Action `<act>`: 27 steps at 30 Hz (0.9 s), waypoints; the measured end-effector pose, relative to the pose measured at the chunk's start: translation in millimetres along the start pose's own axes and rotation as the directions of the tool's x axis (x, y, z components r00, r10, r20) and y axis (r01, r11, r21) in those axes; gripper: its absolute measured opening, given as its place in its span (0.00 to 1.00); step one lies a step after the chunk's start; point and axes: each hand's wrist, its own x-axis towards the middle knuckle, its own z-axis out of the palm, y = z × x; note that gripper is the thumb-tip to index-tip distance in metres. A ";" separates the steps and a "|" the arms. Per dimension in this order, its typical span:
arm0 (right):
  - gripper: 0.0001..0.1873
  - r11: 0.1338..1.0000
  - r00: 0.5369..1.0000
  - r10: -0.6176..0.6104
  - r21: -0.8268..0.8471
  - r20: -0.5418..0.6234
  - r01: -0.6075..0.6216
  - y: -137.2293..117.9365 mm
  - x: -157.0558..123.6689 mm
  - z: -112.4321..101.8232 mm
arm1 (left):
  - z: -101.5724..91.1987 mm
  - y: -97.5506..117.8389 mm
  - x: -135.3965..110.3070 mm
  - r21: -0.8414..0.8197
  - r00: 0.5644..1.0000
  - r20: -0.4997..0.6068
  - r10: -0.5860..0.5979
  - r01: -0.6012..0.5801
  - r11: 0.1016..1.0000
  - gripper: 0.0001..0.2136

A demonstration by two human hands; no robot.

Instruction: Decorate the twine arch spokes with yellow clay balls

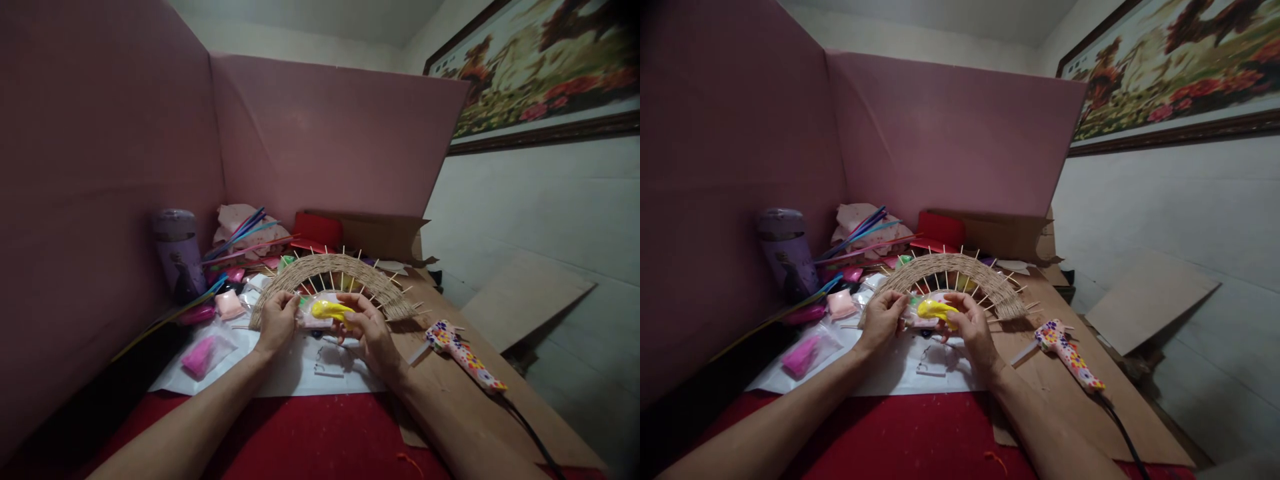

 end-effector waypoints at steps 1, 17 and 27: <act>0.14 1.000 1.000 -0.008 -0.001 0.019 0.008 -0.9 -0.6 0.6 | 0.0 0.0 0.1 -0.001 1.000 -0.004 -0.003 0.003 1.000 0.10; 0.18 0.933 0.999 0.028 -0.360 0.027 -0.016 8.3 4.1 -5.8 | 3.5 10.8 -6.3 -0.042 0.997 0.058 -0.042 0.044 0.998 0.11; 0.15 0.958 0.994 -0.001 -0.286 -0.112 -0.031 8.4 7.0 -2.7 | 5.9 10.9 -9.3 0.006 0.998 0.060 0.004 -0.004 1.000 0.11</act>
